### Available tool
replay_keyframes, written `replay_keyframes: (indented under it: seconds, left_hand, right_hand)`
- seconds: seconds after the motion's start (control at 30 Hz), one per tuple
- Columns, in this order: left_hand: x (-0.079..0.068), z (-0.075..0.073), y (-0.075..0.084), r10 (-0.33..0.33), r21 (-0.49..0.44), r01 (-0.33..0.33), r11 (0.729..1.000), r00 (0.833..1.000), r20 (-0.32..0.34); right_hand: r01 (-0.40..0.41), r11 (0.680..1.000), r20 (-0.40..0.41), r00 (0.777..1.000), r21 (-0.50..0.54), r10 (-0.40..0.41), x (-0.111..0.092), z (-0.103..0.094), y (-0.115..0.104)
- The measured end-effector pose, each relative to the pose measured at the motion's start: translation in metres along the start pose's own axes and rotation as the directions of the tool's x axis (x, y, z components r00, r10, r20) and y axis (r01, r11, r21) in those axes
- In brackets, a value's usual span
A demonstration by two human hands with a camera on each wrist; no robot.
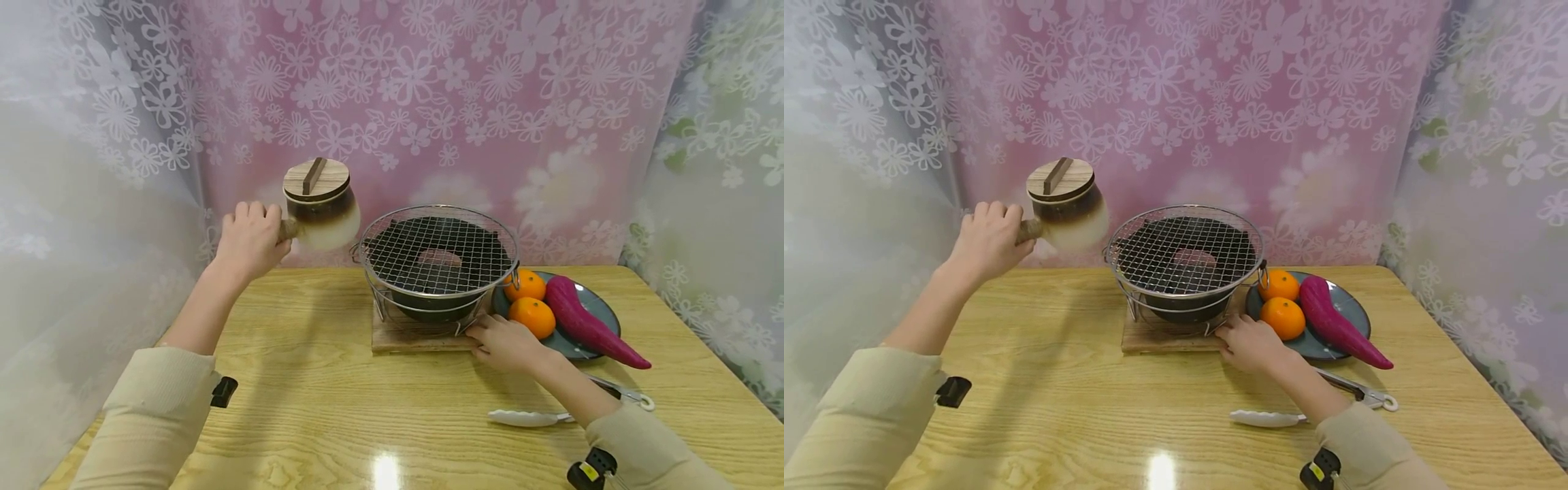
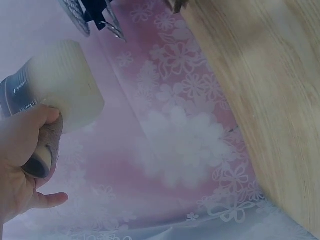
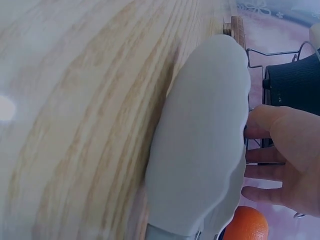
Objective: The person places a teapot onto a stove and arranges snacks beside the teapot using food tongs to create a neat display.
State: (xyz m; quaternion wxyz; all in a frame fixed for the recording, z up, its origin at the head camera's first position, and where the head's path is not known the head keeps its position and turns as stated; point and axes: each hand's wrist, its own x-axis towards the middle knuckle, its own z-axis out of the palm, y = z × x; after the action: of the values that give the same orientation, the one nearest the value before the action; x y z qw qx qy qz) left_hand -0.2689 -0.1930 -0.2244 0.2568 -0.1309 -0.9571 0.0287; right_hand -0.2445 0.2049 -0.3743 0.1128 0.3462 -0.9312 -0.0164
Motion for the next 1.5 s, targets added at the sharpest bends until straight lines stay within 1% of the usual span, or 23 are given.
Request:
replay_keyframes:
  seconds: [0.23,0.5,0.67,0.9,1.0,1.13,1.5]
  left_hand:
    - [0.009,-0.008,0.009,0.000,0.008,0.000,1.000,1.000,0.023]
    - [0.016,-0.012,0.019,0.005,-0.006,-0.005,1.000,0.999,0.035]
    - [0.022,-0.014,0.025,0.013,-0.011,-0.012,1.000,0.998,0.053]
    - [0.029,-0.013,0.035,0.018,-0.007,-0.018,1.000,0.997,0.081]
    - [0.032,-0.012,0.040,0.023,-0.014,-0.022,1.000,0.996,0.086]
    - [0.036,-0.011,0.045,0.032,-0.023,-0.030,0.999,0.996,0.084]
    - [0.048,-0.009,0.059,0.022,-0.034,-0.017,0.999,0.989,0.146]
  right_hand:
    - [0.005,1.000,-0.010,1.000,0.000,-0.005,-0.004,0.003,0.001]
    - [-0.006,1.000,0.010,1.000,-0.012,0.006,-0.009,0.003,0.001]
    - [-0.002,1.000,0.007,1.000,-0.022,0.002,-0.014,0.001,0.000]
    - [0.001,1.000,-0.011,1.000,-0.023,-0.001,-0.018,0.002,-0.003]
    - [0.005,1.000,-0.023,1.000,-0.012,-0.005,-0.021,0.002,-0.004]
    - [0.007,1.000,-0.016,1.000,0.000,-0.007,-0.022,0.002,-0.005]
    - [0.020,1.000,-0.021,1.000,-0.003,-0.020,-0.024,0.002,-0.005]
